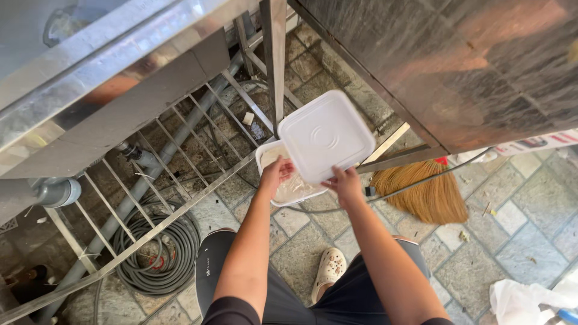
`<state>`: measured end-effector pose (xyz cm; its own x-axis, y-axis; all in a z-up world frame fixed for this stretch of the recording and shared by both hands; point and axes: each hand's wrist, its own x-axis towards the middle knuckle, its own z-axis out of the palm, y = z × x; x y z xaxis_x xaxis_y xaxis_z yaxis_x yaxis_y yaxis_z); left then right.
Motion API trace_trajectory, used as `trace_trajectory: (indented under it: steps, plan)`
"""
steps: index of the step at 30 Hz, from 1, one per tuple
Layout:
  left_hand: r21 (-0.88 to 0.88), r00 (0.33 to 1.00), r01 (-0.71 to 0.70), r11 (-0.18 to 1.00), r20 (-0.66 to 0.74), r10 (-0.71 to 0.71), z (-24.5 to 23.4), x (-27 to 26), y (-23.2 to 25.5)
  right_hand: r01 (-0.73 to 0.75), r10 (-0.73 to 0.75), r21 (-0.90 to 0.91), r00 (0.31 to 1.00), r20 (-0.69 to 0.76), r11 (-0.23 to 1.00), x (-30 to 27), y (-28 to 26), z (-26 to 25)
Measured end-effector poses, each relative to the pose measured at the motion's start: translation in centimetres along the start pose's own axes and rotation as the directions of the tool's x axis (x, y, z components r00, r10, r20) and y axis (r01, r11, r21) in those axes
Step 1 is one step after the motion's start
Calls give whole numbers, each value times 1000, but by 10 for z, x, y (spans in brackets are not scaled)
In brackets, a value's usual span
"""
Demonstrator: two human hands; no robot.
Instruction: The person unties the laces of a white sneaker, removes the insole, and places the shoe in a sink. They then retrieve a cleaning solution from a container, pour it into the sink, and wash their hands. Finally, they place the white sneaker and a black sneaker into the sink.
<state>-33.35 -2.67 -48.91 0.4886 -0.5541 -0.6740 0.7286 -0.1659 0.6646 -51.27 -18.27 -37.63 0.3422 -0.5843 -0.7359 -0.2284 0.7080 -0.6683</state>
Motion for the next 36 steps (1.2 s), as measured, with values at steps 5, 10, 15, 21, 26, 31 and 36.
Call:
trace_trajectory:
  steps: [5, 10, 15, 21, 26, 31, 36]
  plan:
    - [827, 945, -191, 528, 9, 327, 8, 25, -34, 73, -71, 50, 996, -51, 996, -30, -55, 8]
    - [892, 711, -239, 384, -109, 695, 43, 27, -56, 102, -102, 52, 995, -6, 993, -42, -72, 3]
    - [584, 982, -58, 809, -115, 153, 80, 34, -80, 120, -121, 59, 993, 1, 991, -42, -78, 6]
    - [647, 902, -316, 693, -22, 432, 56, 54, -97, 117, -117, 64, 993, -1, 991, -34, -78, 9]
    - [977, 855, -138, 160, 36, 517, 20, 52, -72, 97, -97, 41, 995, 8, 994, -33, -73, 7]
    - [993, 811, -93, 74, 33, 584, 33, 21, -29, 87, -88, 48, 996, 18, 995, -35, -69, 10]
    - [973, 904, -98, 209, -1, 427, 46, 2, -16, 84, -84, 9, 996, -3, 996, -39, -68, 15]
